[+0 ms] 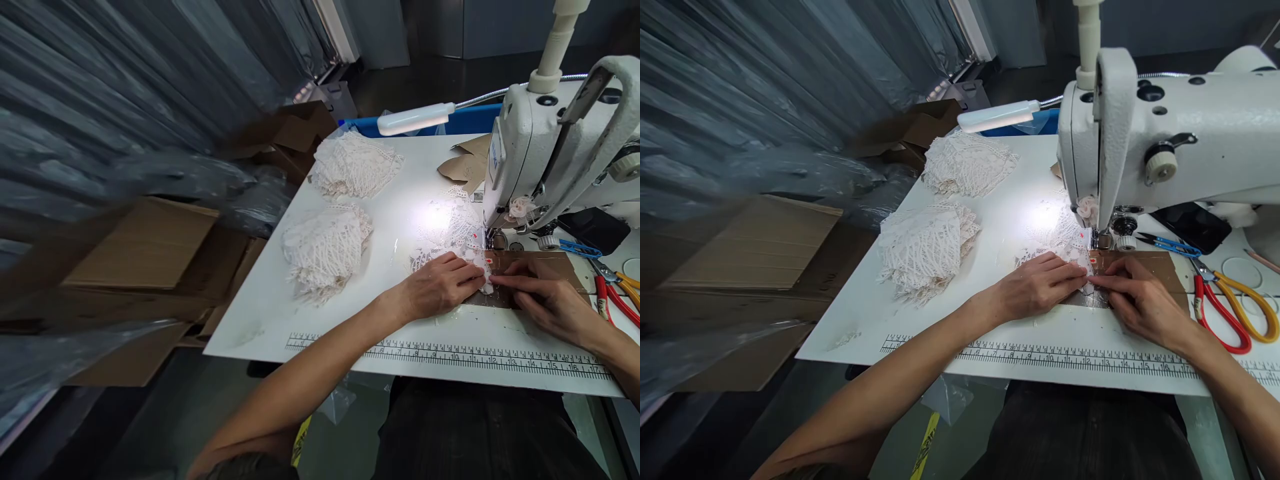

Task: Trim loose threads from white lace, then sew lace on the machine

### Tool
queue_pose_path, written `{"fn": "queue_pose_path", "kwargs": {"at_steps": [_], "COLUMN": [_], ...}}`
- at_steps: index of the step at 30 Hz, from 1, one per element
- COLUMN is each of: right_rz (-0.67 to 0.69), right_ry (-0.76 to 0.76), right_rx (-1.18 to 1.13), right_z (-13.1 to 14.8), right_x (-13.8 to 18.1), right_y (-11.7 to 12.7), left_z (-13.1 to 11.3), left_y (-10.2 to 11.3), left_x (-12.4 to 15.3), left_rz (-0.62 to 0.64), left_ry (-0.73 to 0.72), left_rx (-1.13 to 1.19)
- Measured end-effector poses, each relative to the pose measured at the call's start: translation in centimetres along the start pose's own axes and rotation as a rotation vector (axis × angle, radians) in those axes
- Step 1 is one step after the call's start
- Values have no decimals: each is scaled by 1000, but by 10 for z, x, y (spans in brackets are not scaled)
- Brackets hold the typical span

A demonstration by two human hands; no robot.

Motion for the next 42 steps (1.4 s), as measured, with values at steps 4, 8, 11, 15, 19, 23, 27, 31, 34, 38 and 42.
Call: {"fn": "queue_pose_path", "kwargs": {"at_steps": [4,8,11,15,19,23,27,31,34,38,42], "right_rz": [-19,-19,-15,-17,-7,-16,-27,-20,-17,-2,22], "right_ry": [-20,-18,-24,-18,6,14,36,43,59,39,-18], "right_rx": [131,171,170,211,248,273,308,359,381,388,385], "right_z": [-2,-1,-1,-1,1,3,4,4,5,5,5], "right_x": [3,4,3,3,2,2,2,2,1,-4,-10], "right_y": [-8,-14,-14,-14,-14,-13,-15,-17,-17,-16,-15], "left_z": [-1,3,5,5,4,4,4,0,-3,0,12], "left_y": [3,0,-6,-10,-10,-11,-11,-11,-10,-11,-12], "left_x": [0,1,1,2,4,4,3,3,1,-4,-11], "left_rz": [6,-76,-64,8,11,23,-4,-63,-85,-21,31], "left_ry": [42,208,262,246,220,209,219,226,249,254,210], "left_rx": [117,198,161,108,61,40,26,17,-9,-51,-52]}}
Point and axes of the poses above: each hand's wrist, its own x-axis away from the middle knuckle, its own y-axis out of the back of the hand, z = x × y, the point moved 1 cm from there along -x, towards the middle knuckle, and after that the axes turned 14 degrees about y, right-handed, at the moved point
